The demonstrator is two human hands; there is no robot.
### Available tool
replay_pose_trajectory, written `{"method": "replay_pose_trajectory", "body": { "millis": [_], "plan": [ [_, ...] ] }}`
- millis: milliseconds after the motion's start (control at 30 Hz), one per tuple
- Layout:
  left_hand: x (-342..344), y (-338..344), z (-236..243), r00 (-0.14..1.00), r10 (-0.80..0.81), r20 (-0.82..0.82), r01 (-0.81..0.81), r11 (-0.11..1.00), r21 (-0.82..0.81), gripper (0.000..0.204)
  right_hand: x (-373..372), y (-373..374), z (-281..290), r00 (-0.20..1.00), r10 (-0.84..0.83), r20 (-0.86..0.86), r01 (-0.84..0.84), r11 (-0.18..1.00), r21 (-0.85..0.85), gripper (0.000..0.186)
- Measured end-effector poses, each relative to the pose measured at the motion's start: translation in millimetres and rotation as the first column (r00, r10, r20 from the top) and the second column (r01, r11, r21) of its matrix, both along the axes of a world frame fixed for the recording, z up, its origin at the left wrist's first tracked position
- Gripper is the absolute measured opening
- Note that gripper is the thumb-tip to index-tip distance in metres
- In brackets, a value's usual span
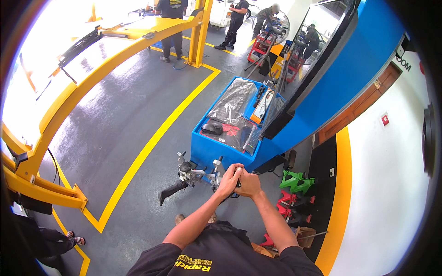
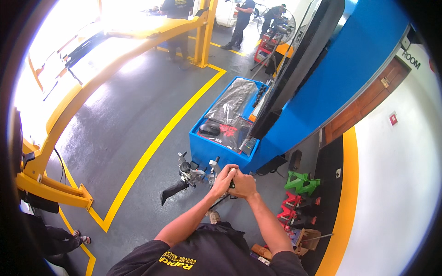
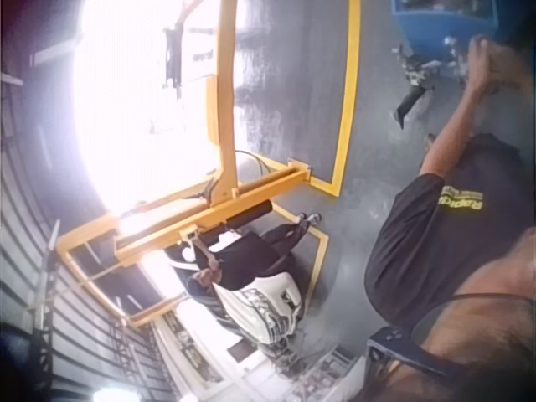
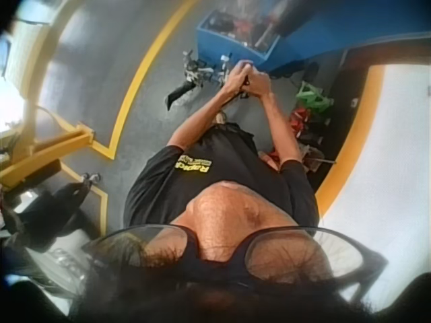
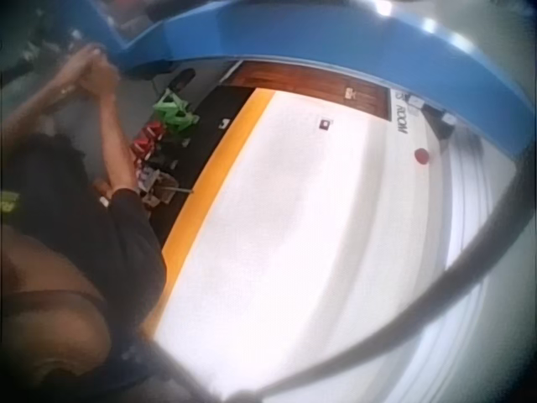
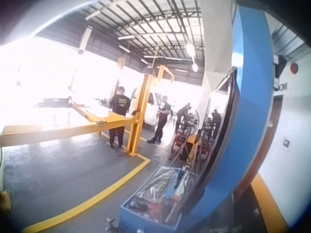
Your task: The person cleans and handles a tire alignment sensor by removing it from a protective bag, wiping the lens and components with a cloth, and adjusting the mounting bracket on the calibration station.
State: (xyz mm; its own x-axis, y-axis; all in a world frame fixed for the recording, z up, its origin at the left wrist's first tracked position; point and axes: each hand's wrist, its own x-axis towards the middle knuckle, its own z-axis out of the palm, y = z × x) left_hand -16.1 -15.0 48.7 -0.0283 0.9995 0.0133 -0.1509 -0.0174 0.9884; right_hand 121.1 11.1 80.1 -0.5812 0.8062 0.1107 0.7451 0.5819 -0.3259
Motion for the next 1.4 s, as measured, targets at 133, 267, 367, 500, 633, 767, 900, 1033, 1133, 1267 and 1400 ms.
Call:
{"method": "replay_pose_trajectory", "body": {
  "millis": [133,267,367,500,633,767,900,1033,1133,1267,1400],
  "plan": [
    [3,4,-1,0.981,0.025,-0.193,-0.009,0.996,0.083,0.033,3,-2,-15,0.998,-0.058,-0.013,0.058,0.997,0.045,0.059],
    [-4,10,0,0.966,-0.045,-0.253,0.070,0.993,0.090,0.035,-7,-13,-10,0.988,-0.156,-0.013,0.157,0.985,0.071,0.059],
    [-9,16,1,0.946,-0.126,-0.299,0.154,0.986,0.070,0.037,-15,-22,-8,0.969,-0.241,-0.048,0.244,0.967,0.073,0.060],
    [-17,24,-1,0.864,-0.241,-0.442,0.235,0.969,-0.071,0.037,-30,-33,-3,0.921,-0.376,-0.101,0.383,0.921,0.073,0.057],
    [-20,16,-3,0.907,0.141,-0.397,-0.052,0.972,0.227,0.028,-34,-30,-15,0.913,-0.395,-0.106,0.402,0.915,0.049,0.055],
    [-67,-17,138,0.990,0.140,-0.004,-0.131,0.931,0.340,0.021,-34,-40,-13,0.877,-0.450,-0.166,0.464,0.884,0.055,0.053],
    [-176,-65,302,0.993,0.094,0.077,-0.117,0.590,0.799,0.046,-37,-45,-4,0.839,-0.503,-0.206,0.525,0.848,0.067,0.051],
    [-278,-119,362,0.949,0.280,0.144,-0.240,0.345,0.908,0.044,-50,-44,-2,0.843,-0.500,-0.201,0.520,0.852,0.061,0.049],
    [-344,-149,371,0.875,0.456,0.160,-0.307,0.270,0.912,0.044,-46,-47,-11,0.845,-0.491,-0.212,0.515,0.854,0.076,0.049],
    [-417,-177,367,0.750,0.649,0.127,-0.376,0.261,0.889,0.042,-45,-47,-6,0.826,-0.529,-0.195,0.548,0.834,0.062,0.051],
    [-465,-199,363,0.643,0.764,0.056,-0.420,0.290,0.860,0.041,-47,-48,-9,0.817,-0.544,-0.191,0.562,0.825,0.056,0.052]
  ]
}}
